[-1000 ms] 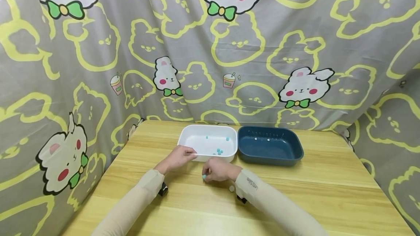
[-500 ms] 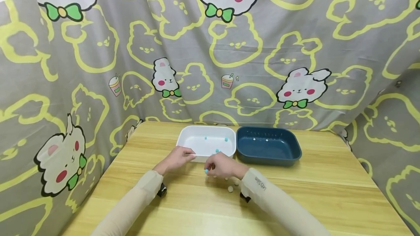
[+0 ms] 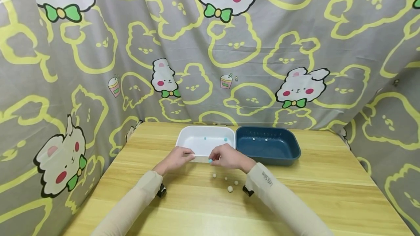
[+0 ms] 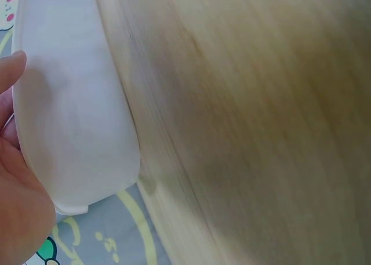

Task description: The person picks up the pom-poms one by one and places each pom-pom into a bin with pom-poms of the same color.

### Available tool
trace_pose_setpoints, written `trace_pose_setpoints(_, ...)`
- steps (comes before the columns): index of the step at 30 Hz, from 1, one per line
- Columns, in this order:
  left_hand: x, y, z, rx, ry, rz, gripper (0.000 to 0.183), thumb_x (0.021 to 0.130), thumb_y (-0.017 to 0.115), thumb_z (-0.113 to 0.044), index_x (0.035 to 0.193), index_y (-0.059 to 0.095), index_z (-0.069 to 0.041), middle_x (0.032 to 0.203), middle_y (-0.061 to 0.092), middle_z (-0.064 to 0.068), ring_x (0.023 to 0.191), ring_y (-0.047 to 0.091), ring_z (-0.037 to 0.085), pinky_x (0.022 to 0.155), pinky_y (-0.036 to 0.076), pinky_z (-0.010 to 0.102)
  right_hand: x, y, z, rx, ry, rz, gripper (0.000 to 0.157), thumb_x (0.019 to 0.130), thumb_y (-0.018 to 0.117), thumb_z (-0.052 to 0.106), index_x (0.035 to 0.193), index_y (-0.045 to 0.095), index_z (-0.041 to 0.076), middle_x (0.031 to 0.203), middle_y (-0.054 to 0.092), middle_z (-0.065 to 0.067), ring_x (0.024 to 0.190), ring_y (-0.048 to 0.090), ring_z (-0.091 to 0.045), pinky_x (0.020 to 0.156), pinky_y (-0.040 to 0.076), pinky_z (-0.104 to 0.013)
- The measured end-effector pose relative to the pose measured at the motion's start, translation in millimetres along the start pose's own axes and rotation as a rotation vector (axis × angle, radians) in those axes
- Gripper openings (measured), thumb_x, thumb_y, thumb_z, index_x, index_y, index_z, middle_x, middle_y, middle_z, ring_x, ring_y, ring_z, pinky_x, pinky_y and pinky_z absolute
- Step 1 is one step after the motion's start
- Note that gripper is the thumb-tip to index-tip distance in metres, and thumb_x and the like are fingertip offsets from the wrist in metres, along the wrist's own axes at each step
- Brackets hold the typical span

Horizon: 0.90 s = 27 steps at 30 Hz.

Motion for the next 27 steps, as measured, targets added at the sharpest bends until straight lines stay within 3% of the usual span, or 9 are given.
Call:
trace_pose_setpoints(3, -0.1, 0.3, 0.7, -0.006, -0.006, 0.006, 0.012, 0.091, 0.063, -0.025, 0.086, 0.073, -0.020, 0.082, 0.068, -0.012, 0.073, 0.056, 0.004, 0.072, 0.046, 0.027, 0.2, -6.1, -2.1, 0.008, 0.017, -0.019, 0.009, 0.087, 0.069, 0.014, 0.093, 0.072, 0.009, 0.084, 0.063, 0.010, 0.073, 0.057, -0.005, 0.065, 0.050, -0.026)
trace_pose_setpoints(14, 0.0, 1.2, 2.5, -0.016, -0.016, 0.012, 0.012, 0.091, 0.063, -0.024, 0.087, 0.073, -0.019, 0.083, 0.068, -0.012, 0.072, 0.056, 0.005, 0.071, 0.046, 0.026, 4.0, -23.7, -17.1, 0.027, 0.121, -0.068, 0.012, 0.087, 0.069, 0.017, 0.096, 0.072, 0.010, 0.082, 0.063, 0.010, 0.076, 0.058, -0.008, 0.067, 0.049, -0.027)
trace_pose_setpoints(27, 0.8, 2.5, 5.1, -0.016, -0.021, 0.019, 0.013, 0.092, 0.062, -0.025, 0.088, 0.073, -0.019, 0.085, 0.068, -0.012, 0.076, 0.057, 0.004, 0.074, 0.047, 0.027, 11.6, -29.8, -35.6, 0.078, 0.177, -0.098, 0.014, 0.088, 0.068, 0.015, 0.099, 0.071, 0.007, 0.083, 0.066, 0.005, 0.074, 0.060, -0.011, 0.066, 0.050, -0.029)
Point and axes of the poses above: each hand's wrist, its own x-axis towards the middle knuckle, its own y-axis out of the palm, z = x × y, the point moved 6 cm from there along x, towards the middle knuckle
